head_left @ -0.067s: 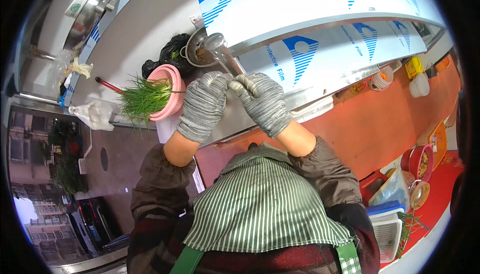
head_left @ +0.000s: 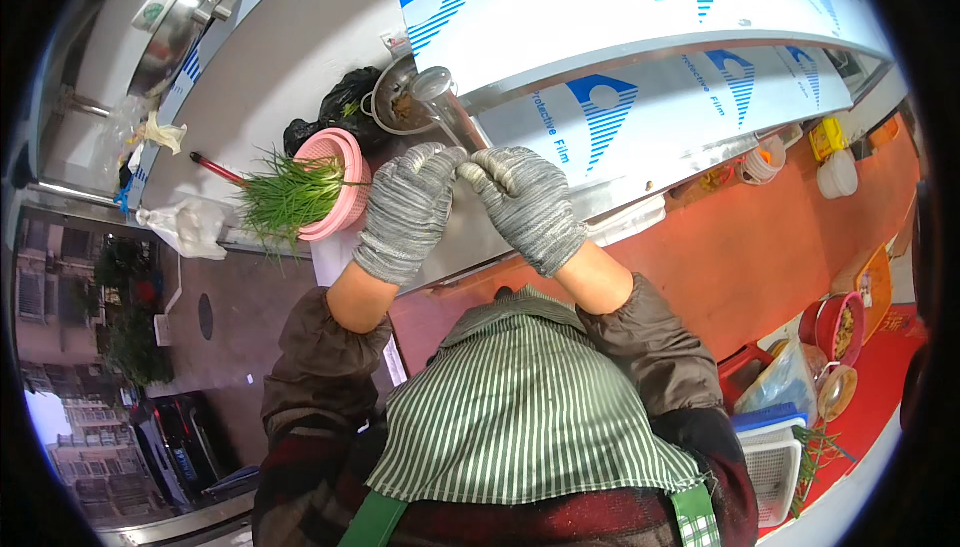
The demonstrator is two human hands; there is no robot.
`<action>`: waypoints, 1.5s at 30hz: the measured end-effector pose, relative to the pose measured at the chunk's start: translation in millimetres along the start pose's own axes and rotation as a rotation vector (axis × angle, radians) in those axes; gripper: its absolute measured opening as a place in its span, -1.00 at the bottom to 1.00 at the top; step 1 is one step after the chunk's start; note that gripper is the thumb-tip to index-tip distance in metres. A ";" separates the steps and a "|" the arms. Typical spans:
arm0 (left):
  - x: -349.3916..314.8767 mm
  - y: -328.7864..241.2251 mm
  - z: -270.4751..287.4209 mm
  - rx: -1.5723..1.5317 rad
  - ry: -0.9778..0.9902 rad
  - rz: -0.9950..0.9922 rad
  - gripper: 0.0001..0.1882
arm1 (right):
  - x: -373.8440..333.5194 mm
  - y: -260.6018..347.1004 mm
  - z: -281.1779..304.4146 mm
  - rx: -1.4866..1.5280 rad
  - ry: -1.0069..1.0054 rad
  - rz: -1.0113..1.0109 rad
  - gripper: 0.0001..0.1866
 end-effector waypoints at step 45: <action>-19.9 33.1 -43.2 -1.287 -0.216 0.838 -0.81 | -3.7 -26.9 -79.3 1.570 0.080 -0.499 -0.73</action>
Point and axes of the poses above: each hand's wrist, its own x-axis towards the middle knuckle, its own z-axis out of the back of the hand, y = z × x, the point moved 7 cm from there along x, towards the middle knuckle, and after that the axes turned 2 degrees about z, right-handed, at the moved point
